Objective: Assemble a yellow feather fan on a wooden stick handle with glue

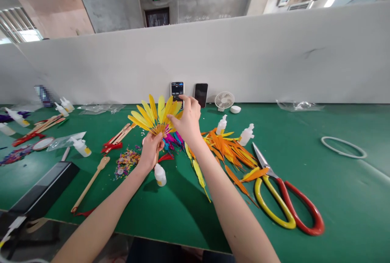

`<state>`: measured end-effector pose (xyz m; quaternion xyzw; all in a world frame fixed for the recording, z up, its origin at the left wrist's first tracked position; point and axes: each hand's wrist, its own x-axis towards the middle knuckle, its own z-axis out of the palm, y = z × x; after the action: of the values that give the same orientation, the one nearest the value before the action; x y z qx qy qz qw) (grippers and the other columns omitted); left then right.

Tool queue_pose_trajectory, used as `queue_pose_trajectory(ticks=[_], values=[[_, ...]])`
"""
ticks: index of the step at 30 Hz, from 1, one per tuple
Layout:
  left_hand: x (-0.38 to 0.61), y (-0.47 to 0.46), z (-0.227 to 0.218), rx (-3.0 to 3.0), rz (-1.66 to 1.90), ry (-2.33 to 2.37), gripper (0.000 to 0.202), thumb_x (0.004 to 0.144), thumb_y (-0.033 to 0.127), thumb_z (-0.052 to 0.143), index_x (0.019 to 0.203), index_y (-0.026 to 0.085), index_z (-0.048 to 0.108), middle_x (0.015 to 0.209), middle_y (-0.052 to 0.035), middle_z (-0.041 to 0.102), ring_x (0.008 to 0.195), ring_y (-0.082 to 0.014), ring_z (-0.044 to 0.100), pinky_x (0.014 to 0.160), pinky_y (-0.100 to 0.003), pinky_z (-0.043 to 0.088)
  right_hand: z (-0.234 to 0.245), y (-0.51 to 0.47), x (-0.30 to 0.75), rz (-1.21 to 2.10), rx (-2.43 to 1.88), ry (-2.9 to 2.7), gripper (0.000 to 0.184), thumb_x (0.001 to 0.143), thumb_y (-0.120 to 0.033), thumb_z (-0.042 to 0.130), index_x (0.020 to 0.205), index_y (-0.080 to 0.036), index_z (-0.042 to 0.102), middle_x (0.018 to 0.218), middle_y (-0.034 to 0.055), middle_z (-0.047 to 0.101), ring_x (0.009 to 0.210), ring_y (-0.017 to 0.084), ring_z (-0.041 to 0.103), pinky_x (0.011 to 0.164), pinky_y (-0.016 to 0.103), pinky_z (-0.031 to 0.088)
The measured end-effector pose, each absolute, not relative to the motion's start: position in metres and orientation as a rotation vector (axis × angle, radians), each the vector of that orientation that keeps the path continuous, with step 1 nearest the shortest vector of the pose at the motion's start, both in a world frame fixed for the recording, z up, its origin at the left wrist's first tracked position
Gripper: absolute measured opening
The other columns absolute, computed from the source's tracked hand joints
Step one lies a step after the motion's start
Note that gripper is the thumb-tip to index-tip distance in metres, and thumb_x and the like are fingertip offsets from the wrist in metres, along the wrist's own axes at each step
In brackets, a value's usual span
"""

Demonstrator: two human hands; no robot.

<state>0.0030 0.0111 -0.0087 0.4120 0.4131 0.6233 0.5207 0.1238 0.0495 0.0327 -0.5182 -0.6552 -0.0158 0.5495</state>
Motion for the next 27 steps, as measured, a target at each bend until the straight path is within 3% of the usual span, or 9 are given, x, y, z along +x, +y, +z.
queue_pose_trajectory(ticks=[7,18,27], values=[[0.004,0.010,-0.007,0.995,1.477,1.003,0.023,0.064,0.031,0.061,0.073,0.015,0.048,0.057,0.0040,0.053,0.036,-0.0022,0.038,0.036,-0.017,0.023,0.042,0.049,0.134,0.160,-1.177,-1.604,0.021,0.065,-0.030,0.060,0.085,-0.020,0.058,0.090,0.0069,0.053,0.092,0.024,0.049,0.082,0.039,0.039],[0.003,0.009,-0.009,1.067,1.452,1.037,0.022,0.065,0.033,0.061,0.074,0.015,0.050,0.058,0.0034,0.054,0.037,-0.0024,0.039,0.038,-0.018,0.025,0.053,0.039,0.136,0.380,-1.237,-1.638,0.017,0.065,-0.034,0.059,0.074,-0.019,0.063,0.076,0.0033,0.063,0.073,0.019,0.056,0.067,0.031,0.042],[0.002,0.009,-0.010,1.123,1.438,1.067,0.025,0.066,0.037,0.061,0.066,0.015,0.051,0.046,0.0050,0.048,0.037,-0.0040,0.039,0.039,-0.019,0.027,0.059,0.031,0.137,0.562,-1.213,-1.633,0.021,0.066,-0.034,0.057,0.076,-0.016,0.064,0.071,0.0044,0.064,0.068,0.018,0.058,0.062,0.031,0.045]])
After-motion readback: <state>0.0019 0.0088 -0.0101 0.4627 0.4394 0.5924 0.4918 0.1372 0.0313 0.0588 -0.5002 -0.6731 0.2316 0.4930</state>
